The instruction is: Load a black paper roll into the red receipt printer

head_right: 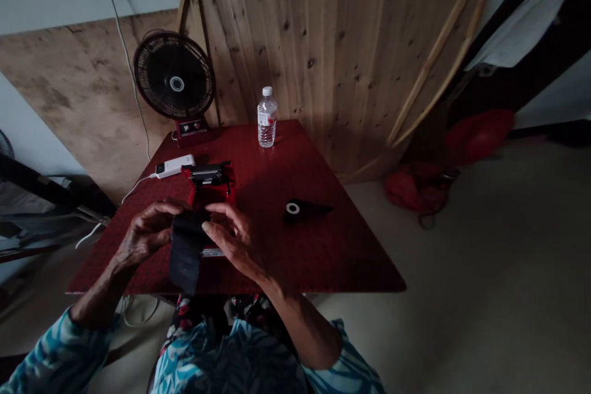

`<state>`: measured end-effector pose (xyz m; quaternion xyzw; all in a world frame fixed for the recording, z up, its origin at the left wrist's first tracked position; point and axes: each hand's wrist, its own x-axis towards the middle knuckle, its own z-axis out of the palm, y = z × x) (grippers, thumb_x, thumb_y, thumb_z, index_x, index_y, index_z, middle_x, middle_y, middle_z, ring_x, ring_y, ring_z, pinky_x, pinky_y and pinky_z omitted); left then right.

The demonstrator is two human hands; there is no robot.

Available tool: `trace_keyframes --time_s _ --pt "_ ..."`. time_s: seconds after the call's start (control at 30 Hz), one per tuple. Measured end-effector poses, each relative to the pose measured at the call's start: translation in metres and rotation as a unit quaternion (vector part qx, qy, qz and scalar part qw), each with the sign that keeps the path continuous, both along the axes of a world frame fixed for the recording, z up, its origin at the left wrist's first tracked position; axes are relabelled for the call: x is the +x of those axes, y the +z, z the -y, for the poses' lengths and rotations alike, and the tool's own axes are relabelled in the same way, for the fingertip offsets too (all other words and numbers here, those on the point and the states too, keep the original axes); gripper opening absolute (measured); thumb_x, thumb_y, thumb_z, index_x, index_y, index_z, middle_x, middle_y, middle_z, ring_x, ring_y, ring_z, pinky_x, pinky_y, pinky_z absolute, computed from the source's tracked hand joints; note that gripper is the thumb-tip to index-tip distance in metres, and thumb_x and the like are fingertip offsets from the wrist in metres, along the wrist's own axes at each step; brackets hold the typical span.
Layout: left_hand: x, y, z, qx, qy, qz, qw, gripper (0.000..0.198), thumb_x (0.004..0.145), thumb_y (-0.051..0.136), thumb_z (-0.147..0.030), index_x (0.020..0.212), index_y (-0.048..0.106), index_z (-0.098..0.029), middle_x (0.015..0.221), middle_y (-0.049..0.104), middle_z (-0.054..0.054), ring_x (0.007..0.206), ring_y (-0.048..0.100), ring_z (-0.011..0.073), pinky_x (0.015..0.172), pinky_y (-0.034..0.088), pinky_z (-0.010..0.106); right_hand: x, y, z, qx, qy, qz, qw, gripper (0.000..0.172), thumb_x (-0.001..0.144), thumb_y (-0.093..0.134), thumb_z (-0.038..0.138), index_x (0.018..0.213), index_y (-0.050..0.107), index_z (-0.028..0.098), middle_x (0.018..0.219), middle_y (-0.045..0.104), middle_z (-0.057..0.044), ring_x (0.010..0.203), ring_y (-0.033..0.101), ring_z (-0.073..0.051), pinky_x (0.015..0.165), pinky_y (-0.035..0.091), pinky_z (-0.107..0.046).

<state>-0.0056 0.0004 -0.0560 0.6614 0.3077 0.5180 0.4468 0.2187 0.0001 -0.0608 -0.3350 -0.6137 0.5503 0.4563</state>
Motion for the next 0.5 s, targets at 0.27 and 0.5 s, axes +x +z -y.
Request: trace_keyframes --time_s 0.27,0.5 --pt "-0.009 0.013 -0.003 -0.014 0.016 -0.207 0.978 0.039 0.095 0.061 -0.038 0.13 0.067 -0.023 0.133 0.068 0.014 0.118 0.067 0.0295 0.093 0.057 0.037 -0.001 -0.013 -0.028 0.106 -0.021 0.04 0.993 0.021 0.088 0.064 0.036 0.105 0.068 0.025 0.096 0.071 -0.002 0.081 0.066 -0.015 0.076 0.053 -0.03" --pt "-0.007 0.032 -0.021 0.122 0.07 -0.396 0.907 0.033 0.095 0.061 -0.035 0.125 0.069 -0.024 0.115 0.073 0.007 0.101 0.071 0.0215 0.087 0.057 0.032 -0.009 -0.013 -0.048 0.192 -0.013 0.068 0.979 0.02 0.09 0.064 0.036 0.105 0.067 0.025 0.106 0.074 -0.005 0.1 0.069 -0.02 0.09 0.054 -0.037"
